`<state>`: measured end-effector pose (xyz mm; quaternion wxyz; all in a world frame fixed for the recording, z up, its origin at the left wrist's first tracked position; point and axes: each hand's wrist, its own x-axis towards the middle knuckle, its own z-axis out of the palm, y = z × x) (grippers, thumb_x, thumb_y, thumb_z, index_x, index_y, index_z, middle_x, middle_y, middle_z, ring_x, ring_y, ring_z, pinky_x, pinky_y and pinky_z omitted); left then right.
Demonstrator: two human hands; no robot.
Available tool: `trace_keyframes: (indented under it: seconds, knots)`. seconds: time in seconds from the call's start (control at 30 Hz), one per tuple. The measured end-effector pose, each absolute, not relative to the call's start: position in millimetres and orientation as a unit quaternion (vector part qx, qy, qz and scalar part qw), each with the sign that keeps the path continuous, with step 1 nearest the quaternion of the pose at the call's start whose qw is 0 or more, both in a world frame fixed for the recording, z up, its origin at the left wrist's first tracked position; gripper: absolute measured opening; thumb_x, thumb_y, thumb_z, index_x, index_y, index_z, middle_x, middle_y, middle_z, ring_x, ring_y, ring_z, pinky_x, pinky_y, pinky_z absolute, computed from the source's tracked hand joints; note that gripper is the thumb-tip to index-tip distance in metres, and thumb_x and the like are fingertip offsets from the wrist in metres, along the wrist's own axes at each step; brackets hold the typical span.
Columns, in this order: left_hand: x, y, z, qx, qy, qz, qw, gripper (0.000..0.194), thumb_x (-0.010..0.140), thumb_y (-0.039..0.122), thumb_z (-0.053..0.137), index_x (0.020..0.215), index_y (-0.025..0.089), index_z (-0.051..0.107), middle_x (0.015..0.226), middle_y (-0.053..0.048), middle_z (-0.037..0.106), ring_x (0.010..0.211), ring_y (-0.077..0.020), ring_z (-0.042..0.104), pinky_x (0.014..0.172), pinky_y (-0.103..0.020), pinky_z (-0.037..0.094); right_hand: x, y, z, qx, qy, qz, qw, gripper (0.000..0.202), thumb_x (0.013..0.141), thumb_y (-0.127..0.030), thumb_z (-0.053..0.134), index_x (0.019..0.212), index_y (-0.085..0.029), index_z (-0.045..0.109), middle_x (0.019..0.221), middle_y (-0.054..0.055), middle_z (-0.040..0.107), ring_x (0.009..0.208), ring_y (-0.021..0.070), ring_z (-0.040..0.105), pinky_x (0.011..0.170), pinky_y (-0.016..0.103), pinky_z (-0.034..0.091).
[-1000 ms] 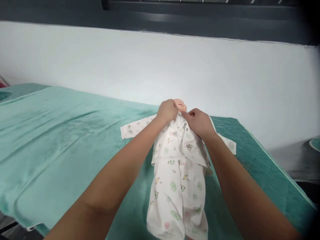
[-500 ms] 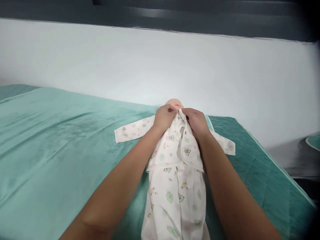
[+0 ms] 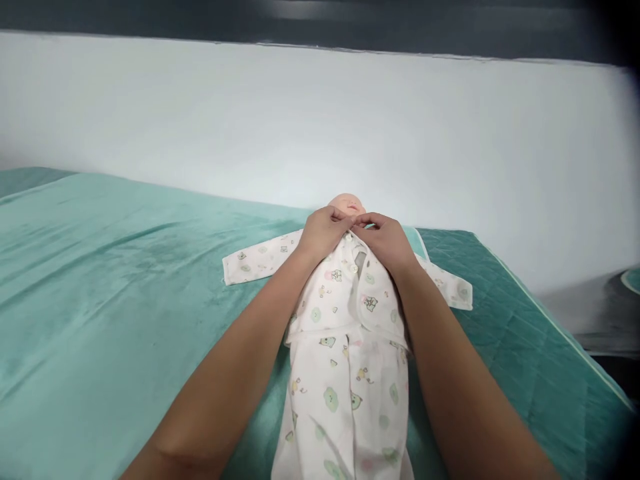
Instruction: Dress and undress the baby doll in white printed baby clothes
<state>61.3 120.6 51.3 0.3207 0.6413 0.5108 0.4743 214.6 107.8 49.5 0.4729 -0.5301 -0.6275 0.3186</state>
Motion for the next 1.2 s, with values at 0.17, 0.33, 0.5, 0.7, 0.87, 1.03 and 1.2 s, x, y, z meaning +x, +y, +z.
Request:
trace_keyframes:
  seconds: [0.17,0.33,0.5,0.7,0.87,1.03,1.2]
  knots:
    - [62.0,121.1,48.3,0.637,0.507,0.476,0.332,0.017,0.079,0.035,0.067,0.085,0.020,0.063,0.092,-0.006,0.073,0.084,-0.0187,0.066,0.075,-0.031,0.049,210.6,108.2,52.1,-0.539,-0.662,0.273,0.444,0.025,0.071,-0.037,0.067,0.089,-0.019,0.071,0.090,0.002,0.066,0.071,0.0144,0.051,0.069,0.029,0.041]
    - [61.4,123.9,41.0,0.617,0.494,0.488,0.370,0.019,0.077,0.017,0.061,0.096,0.022,0.059,0.089,-0.003,0.070,0.082,-0.0176,0.066,0.072,-0.030,0.049,208.9,107.0,52.2,-0.561,-0.646,0.302,0.421,0.031,0.069,-0.036,0.070,0.095,-0.018,0.067,0.088,0.002,0.064,0.070,0.0138,0.051,0.071,0.030,0.041]
    - [60.4,116.9,42.8,0.585,0.457,0.506,0.439,0.023,0.075,0.009,0.057,0.096,0.020,0.058,0.084,-0.002,0.067,0.079,-0.0155,0.065,0.075,-0.029,0.051,211.3,104.7,47.8,-0.540,-0.646,0.323,0.432,0.036,0.071,-0.039,0.070,0.100,-0.019,0.066,0.097,0.002,0.064,0.071,0.0127,0.051,0.071,0.029,0.042]
    - [60.3,109.3,47.9,0.614,0.492,0.493,0.371,0.020,0.075,0.010,0.060,0.092,0.018,0.065,0.100,-0.006,0.069,0.091,-0.0188,0.065,0.085,-0.033,0.050,210.7,97.8,42.5,-0.558,-0.632,0.294,0.450,0.029,0.074,-0.040,0.069,0.095,-0.020,0.068,0.095,0.002,0.067,0.074,0.0150,0.055,0.075,0.032,0.044]
    - [59.8,105.1,43.3,0.688,0.505,0.459,0.246,0.027,0.084,0.013,0.049,0.091,0.019,0.074,0.111,-0.009,0.066,0.104,-0.0215,0.063,0.096,-0.037,0.047,211.4,84.4,40.5,-0.548,-0.665,0.204,0.464,0.019,0.082,-0.036,0.060,0.087,-0.022,0.072,0.096,0.004,0.068,0.085,0.0191,0.059,0.085,0.035,0.045]
    - [55.8,85.5,47.6,0.697,0.506,0.481,0.165,0.022,0.086,0.018,0.052,0.098,0.020,0.071,0.108,-0.008,0.063,0.098,-0.0200,0.061,0.092,-0.036,0.048,214.8,55.9,46.6,-0.552,-0.657,0.128,0.497,0.018,0.085,-0.037,0.060,0.087,-0.022,0.068,0.094,0.005,0.066,0.082,0.0186,0.058,0.082,0.034,0.045]
    - [52.2,61.0,61.6,0.715,0.495,0.440,0.225,0.011,0.084,0.022,0.057,0.078,0.020,0.066,0.086,-0.003,0.067,0.075,-0.0164,0.059,0.071,-0.031,0.047,210.7,31.9,52.3,-0.573,-0.660,0.170,0.456,0.027,0.083,-0.049,0.064,0.083,-0.022,0.064,0.080,0.002,0.065,0.070,0.0167,0.053,0.071,0.032,0.042]
